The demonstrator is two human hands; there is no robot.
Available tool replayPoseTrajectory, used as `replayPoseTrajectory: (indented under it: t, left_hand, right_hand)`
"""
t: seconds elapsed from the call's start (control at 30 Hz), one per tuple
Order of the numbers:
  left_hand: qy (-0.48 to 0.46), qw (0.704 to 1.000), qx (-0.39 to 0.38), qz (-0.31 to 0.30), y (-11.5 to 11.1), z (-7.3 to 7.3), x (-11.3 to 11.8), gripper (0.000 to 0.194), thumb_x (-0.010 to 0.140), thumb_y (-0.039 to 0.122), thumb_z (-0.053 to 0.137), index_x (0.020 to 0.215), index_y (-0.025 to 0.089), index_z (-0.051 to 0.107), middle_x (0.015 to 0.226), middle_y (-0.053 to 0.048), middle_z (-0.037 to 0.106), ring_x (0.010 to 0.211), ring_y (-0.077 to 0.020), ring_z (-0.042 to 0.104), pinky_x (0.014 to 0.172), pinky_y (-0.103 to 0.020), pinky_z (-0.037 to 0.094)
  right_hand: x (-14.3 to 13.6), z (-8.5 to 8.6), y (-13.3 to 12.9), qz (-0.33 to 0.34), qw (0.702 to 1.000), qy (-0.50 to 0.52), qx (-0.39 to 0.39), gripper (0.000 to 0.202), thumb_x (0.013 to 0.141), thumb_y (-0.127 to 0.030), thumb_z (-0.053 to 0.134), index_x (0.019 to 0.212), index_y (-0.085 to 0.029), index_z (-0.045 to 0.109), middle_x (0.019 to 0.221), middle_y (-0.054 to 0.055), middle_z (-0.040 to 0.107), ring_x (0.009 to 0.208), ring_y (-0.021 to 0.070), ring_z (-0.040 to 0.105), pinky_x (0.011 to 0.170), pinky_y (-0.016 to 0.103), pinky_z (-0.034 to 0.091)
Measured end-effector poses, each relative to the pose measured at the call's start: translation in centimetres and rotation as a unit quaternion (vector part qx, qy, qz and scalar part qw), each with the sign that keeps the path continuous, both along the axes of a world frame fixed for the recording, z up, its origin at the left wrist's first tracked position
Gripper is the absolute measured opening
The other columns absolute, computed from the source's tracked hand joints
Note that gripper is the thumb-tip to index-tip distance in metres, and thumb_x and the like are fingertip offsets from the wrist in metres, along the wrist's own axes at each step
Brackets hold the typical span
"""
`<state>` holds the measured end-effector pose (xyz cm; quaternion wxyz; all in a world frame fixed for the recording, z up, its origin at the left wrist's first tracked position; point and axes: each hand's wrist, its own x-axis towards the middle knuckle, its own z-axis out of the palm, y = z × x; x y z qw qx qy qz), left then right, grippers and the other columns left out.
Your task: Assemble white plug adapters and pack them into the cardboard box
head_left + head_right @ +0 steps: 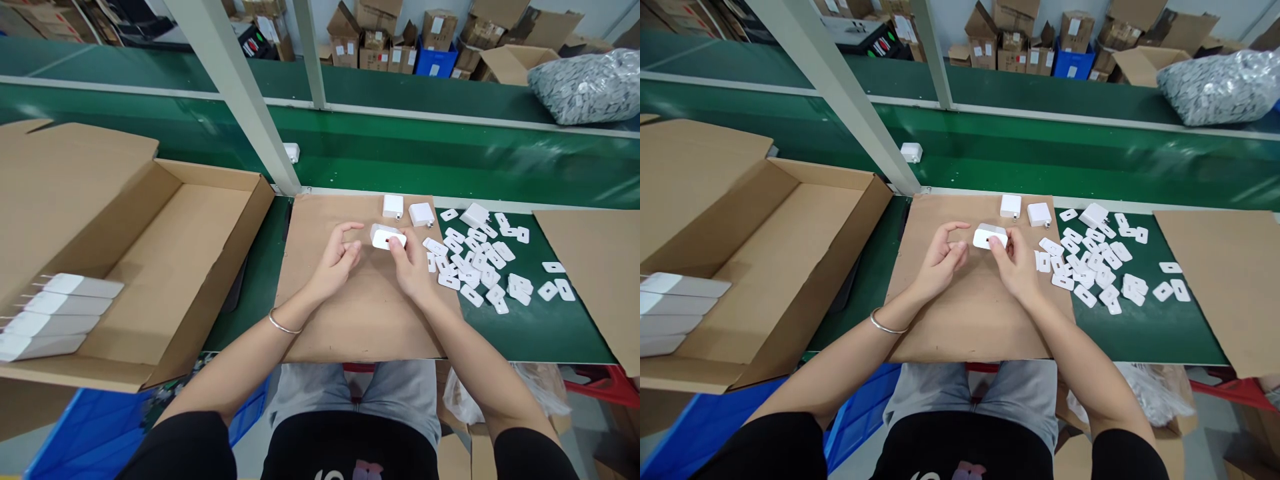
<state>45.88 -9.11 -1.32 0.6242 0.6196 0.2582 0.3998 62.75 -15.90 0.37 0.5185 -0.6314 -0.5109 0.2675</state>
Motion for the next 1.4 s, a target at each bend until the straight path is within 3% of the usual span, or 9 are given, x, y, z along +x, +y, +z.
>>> replayPoseTrajectory:
  t: [0.17, 0.33, 0.57, 0.73, 0.9, 1.0, 1.13, 1.3, 1.4]
  left_hand:
    - [-0.015, 1.0, 0.012, -0.012, 0.1, -0.2, 0.0, 0.044, 0.103, 0.054, 0.048, 0.131, 0.021, 0.046, 0.055, 0.008, 0.046, 0.05, -0.0117, 0.038, 0.054, -0.025, 0.032]
    - [-0.027, 0.997, 0.022, -0.069, 0.0, -0.4, 0.2, 0.057, 0.097, 0.062, 0.055, 0.135, 0.021, 0.042, 0.092, -0.005, 0.066, 0.076, -0.0149, 0.058, 0.074, -0.031, 0.049]
    - [0.005, 0.997, 0.061, -0.036, 0.1, -0.5, 0.0, 0.047, 0.099, 0.053, 0.059, 0.132, 0.022, 0.047, 0.115, -0.01, 0.064, 0.089, -0.016, 0.061, 0.081, -0.031, 0.053]
    - [-0.026, 0.998, 0.054, -0.034, 0.7, -0.8, -0.3, 0.052, 0.093, 0.052, 0.067, 0.133, 0.023, 0.05, 0.128, -0.012, 0.063, 0.115, -0.0236, 0.061, 0.092, -0.033, 0.052]
    - [-0.089, 0.984, -0.143, -0.06, 1.5, -1.2, 0.1, 0.063, 0.092, 0.067, 0.057, 0.137, 0.024, 0.051, 0.129, -0.011, 0.066, 0.121, -0.0284, 0.063, 0.103, -0.042, 0.05]
    - [-0.118, 0.945, -0.283, -0.117, 1.8, -1.2, 0.5, 0.05, 0.095, 0.053, 0.057, 0.131, 0.019, 0.056, 0.124, -0.012, 0.07, 0.117, -0.0295, 0.068, 0.102, -0.045, 0.053]
    - [-0.119, 0.933, -0.32, -0.116, 1.8, -1.4, 0.4, 0.034, 0.088, 0.031, 0.067, 0.117, 0.012, 0.065, 0.116, -0.016, 0.074, 0.105, -0.0265, 0.073, 0.09, -0.036, 0.059]
    - [-0.15, 0.91, -0.387, -0.025, 1.9, -1.3, 0.2, 0.018, 0.089, 0.027, 0.064, 0.099, 0.013, 0.066, 0.1, -0.013, 0.075, 0.072, -0.0136, 0.069, 0.062, -0.023, 0.055]
    - [-0.206, 0.873, -0.442, -0.017, 1.9, -0.1, 0.1, 0.015, 0.086, 0.022, 0.056, 0.095, 0.014, 0.064, 0.101, -0.015, 0.074, 0.083, -0.0181, 0.072, 0.074, -0.03, 0.06]
  right_hand:
    - [0.0, 0.0, 0.0, 0.008, 1.0, -0.008, -0.001, 0.036, 0.096, -0.057, 0.055, 0.09, -0.022, 0.054, 0.081, -0.002, 0.055, 0.075, 0.0152, 0.049, 0.07, 0.03, 0.037]
    - [0.0, 0.1, 0.0, 0.048, 0.998, -0.043, -0.015, 0.035, 0.094, -0.057, 0.059, 0.093, -0.022, 0.053, 0.085, -0.001, 0.06, 0.077, 0.0157, 0.052, 0.072, 0.03, 0.039]
    - [0.4, 0.1, 0.0, 0.104, 0.993, -0.046, -0.013, 0.031, 0.101, -0.053, 0.048, 0.095, -0.023, 0.052, 0.088, 0.0, 0.06, 0.081, 0.0171, 0.053, 0.074, 0.031, 0.041]
    - [1.3, -0.1, 0.2, 0.126, 0.986, -0.104, 0.024, 0.029, 0.1, -0.051, 0.054, 0.106, -0.022, 0.055, 0.097, 0.003, 0.061, 0.086, 0.019, 0.054, 0.077, 0.033, 0.043]
    - [1.7, -0.4, 0.7, 0.169, 0.957, -0.226, 0.065, 0.046, 0.097, -0.05, 0.063, 0.131, -0.022, 0.052, 0.112, 0.01, 0.063, 0.095, 0.025, 0.058, 0.088, 0.042, 0.046]
    - [1.6, -0.5, 0.9, 0.197, 0.95, -0.235, 0.053, 0.047, 0.099, -0.05, 0.059, 0.137, -0.023, 0.051, 0.118, 0.011, 0.062, 0.105, 0.0276, 0.06, 0.093, 0.044, 0.048]
    - [1.9, 0.2, 0.6, 0.19, 0.946, -0.261, 0.009, 0.053, 0.098, -0.053, 0.059, 0.142, -0.025, 0.051, 0.129, 0.012, 0.056, 0.116, 0.0282, 0.059, 0.101, 0.044, 0.048]
    - [4.4, 1.2, 0.0, 0.088, 0.911, -0.401, -0.033, 0.066, 0.094, -0.063, 0.058, 0.146, -0.023, 0.052, 0.134, 0.016, 0.056, 0.127, 0.0362, 0.051, 0.109, 0.052, 0.04]
    - [6.5, 0.8, -0.1, -0.033, 0.881, -0.454, -0.13, 0.055, 0.099, -0.053, 0.051, 0.136, -0.014, 0.059, 0.126, 0.022, 0.059, 0.12, 0.0402, 0.053, 0.1, 0.053, 0.042]
